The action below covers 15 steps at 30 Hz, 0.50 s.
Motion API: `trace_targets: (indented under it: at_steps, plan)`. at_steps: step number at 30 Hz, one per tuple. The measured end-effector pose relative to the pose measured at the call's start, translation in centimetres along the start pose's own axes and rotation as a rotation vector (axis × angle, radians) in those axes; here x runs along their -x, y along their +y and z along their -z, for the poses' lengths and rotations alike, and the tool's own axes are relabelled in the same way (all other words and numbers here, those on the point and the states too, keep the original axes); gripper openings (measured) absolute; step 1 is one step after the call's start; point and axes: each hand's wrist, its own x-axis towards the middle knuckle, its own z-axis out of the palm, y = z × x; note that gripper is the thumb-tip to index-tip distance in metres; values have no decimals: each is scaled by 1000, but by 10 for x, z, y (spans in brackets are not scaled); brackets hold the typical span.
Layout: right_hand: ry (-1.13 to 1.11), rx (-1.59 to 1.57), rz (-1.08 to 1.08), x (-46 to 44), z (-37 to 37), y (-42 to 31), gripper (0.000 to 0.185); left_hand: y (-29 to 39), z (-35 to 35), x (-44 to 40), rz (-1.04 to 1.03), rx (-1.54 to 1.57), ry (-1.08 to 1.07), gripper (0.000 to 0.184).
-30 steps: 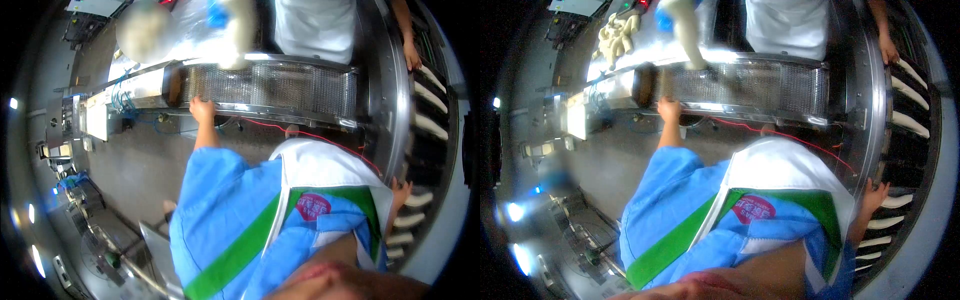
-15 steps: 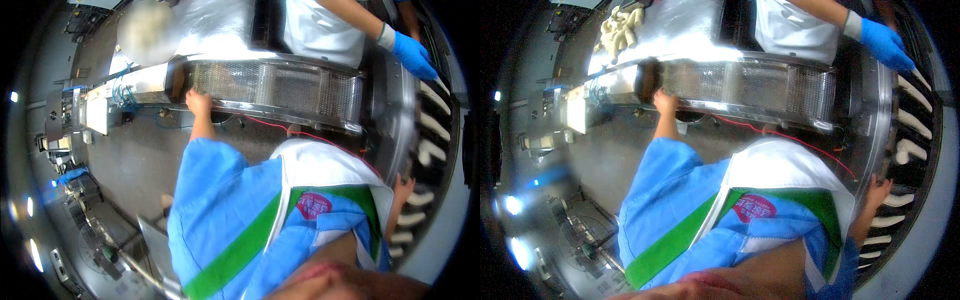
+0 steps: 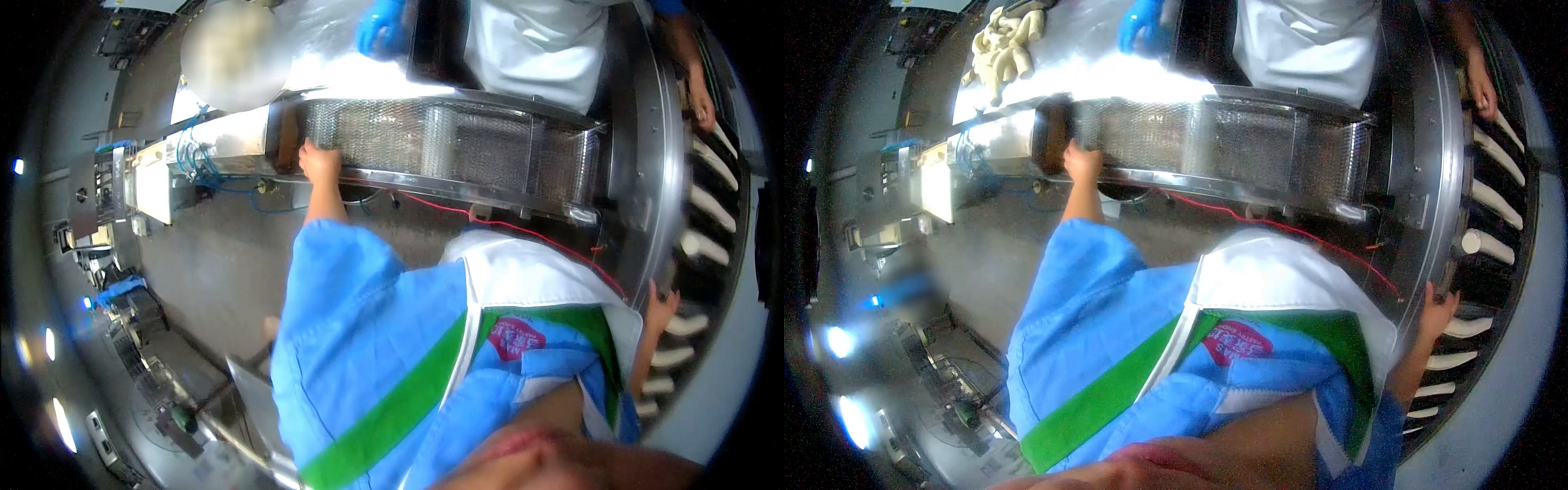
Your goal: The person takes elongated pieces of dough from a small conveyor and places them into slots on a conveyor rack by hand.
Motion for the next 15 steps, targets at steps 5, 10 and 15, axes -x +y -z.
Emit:
trace_targets:
  at_steps: [5,10,15]
  plan:
    - [-1,7,-15,-11,7,-17,69,6,7,-3,-54,50,19,74]
    - [-17,82,-14,-30,10,-28,73,-7,5,-13,60,75,1,72]
    - [-18,120,-8,-50,-2,-28,76,-15,14,-10,39,57,-2,69]
